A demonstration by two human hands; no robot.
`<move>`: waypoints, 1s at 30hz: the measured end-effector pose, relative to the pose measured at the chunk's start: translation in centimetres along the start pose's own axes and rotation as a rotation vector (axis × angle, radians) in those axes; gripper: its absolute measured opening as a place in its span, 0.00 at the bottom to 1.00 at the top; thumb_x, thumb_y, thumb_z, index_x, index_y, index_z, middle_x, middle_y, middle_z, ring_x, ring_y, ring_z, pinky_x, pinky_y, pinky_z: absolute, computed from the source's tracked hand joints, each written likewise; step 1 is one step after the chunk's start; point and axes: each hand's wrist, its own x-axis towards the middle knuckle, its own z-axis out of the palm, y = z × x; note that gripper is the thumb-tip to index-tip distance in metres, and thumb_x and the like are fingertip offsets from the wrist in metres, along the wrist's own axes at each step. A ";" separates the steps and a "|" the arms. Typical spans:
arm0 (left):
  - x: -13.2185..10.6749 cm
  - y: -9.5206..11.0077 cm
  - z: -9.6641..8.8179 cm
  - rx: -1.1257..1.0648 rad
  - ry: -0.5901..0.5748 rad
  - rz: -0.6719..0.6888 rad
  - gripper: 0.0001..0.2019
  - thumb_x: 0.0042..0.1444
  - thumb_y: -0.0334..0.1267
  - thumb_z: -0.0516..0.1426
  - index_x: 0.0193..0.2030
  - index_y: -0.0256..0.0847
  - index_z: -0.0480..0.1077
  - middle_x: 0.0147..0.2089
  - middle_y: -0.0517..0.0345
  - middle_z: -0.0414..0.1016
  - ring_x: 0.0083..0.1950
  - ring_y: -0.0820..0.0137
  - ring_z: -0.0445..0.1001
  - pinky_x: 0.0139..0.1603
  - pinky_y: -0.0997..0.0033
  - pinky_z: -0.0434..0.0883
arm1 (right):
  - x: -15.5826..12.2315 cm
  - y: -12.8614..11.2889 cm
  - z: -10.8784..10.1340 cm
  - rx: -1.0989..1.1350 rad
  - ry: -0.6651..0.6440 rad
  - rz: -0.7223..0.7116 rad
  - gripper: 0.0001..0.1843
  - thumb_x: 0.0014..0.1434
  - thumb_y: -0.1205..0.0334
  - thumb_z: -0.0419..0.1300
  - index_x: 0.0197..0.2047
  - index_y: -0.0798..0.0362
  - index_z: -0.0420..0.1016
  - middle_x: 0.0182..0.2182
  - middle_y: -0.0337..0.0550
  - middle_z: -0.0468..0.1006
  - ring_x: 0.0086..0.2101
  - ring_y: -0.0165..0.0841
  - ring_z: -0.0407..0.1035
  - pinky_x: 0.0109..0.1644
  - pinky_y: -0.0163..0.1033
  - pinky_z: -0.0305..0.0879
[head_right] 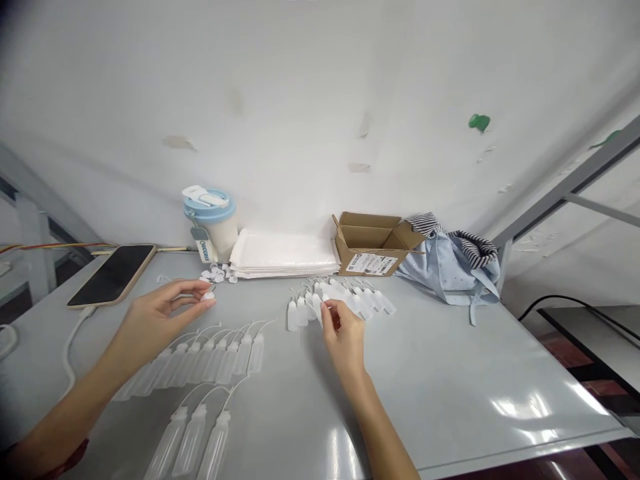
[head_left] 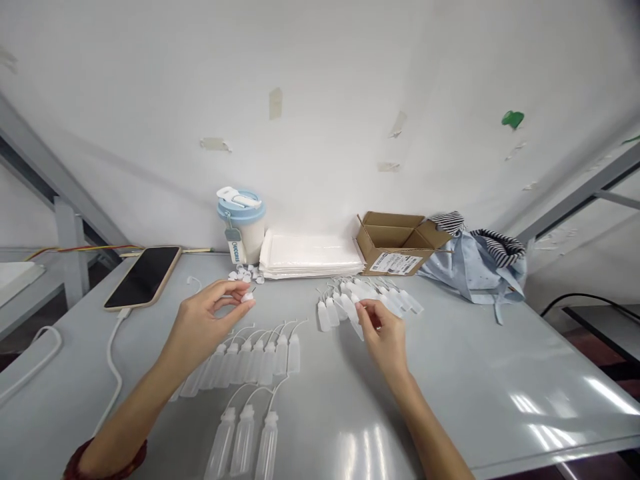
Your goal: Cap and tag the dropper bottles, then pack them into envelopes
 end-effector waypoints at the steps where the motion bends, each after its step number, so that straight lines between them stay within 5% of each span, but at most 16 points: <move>1: -0.1 0.0 0.0 -0.006 -0.003 0.000 0.14 0.48 0.48 0.61 0.39 0.42 0.72 0.42 0.55 0.76 0.41 0.65 0.75 0.49 0.64 0.74 | -0.4 -0.4 0.1 -0.006 -0.061 -0.022 0.12 0.57 0.56 0.54 0.27 0.54 0.69 0.18 0.34 0.64 0.20 0.27 0.56 0.25 0.34 0.54; 6: -0.2 0.4 -0.4 -0.104 -0.049 -0.070 0.14 0.47 0.46 0.63 0.39 0.42 0.73 0.39 0.56 0.76 0.42 0.65 0.75 0.48 0.65 0.74 | -3.5 -2.5 1.6 -0.014 -0.391 -0.117 0.16 0.51 0.66 0.54 0.16 0.52 0.53 0.13 0.29 0.52 0.17 0.23 0.47 0.20 0.30 0.44; 9: -0.1 0.4 -0.6 -0.186 -0.089 -0.145 0.16 0.47 0.46 0.64 0.40 0.42 0.73 0.39 0.56 0.76 0.43 0.64 0.75 0.47 0.65 0.74 | -5.3 -3.2 3.1 -0.074 -0.518 -0.167 0.16 0.53 0.66 0.52 0.17 0.52 0.52 0.13 0.30 0.53 0.16 0.23 0.48 0.21 0.31 0.44; 14: -0.3 0.2 0.0 -0.291 -0.210 -0.205 0.16 0.47 0.46 0.64 0.40 0.40 0.72 0.42 0.54 0.76 0.47 0.62 0.75 0.52 0.63 0.72 | -5.8 -3.1 5.1 -0.252 -0.497 -0.175 0.09 0.60 0.61 0.51 0.39 0.56 0.68 0.27 0.41 0.71 0.22 0.30 0.62 0.27 0.34 0.55; 19: -0.7 0.4 0.8 -0.258 -0.302 -0.225 0.15 0.49 0.46 0.62 0.40 0.40 0.72 0.42 0.53 0.76 0.48 0.61 0.75 0.53 0.61 0.72 | -4.9 -3.2 5.2 -0.328 -0.599 -0.171 0.27 0.57 0.60 0.55 0.59 0.57 0.59 0.39 0.49 0.71 0.33 0.38 0.69 0.35 0.39 0.63; 26: -0.7 0.6 1.1 -0.194 -0.356 -0.238 0.14 0.50 0.47 0.60 0.39 0.41 0.72 0.41 0.54 0.76 0.47 0.62 0.75 0.48 0.65 0.72 | -4.5 -3.7 4.4 -0.356 -0.751 -0.151 0.32 0.53 0.64 0.57 0.61 0.54 0.59 0.45 0.50 0.69 0.37 0.41 0.69 0.38 0.42 0.64; 30: -0.9 0.9 1.2 -0.112 -0.379 -0.241 0.12 0.52 0.48 0.59 0.38 0.43 0.72 0.41 0.56 0.76 0.42 0.63 0.74 0.40 0.68 0.72 | -4.1 -3.1 4.3 -0.334 -0.753 -0.178 0.24 0.56 0.67 0.54 0.56 0.56 0.64 0.44 0.49 0.70 0.36 0.38 0.69 0.38 0.41 0.64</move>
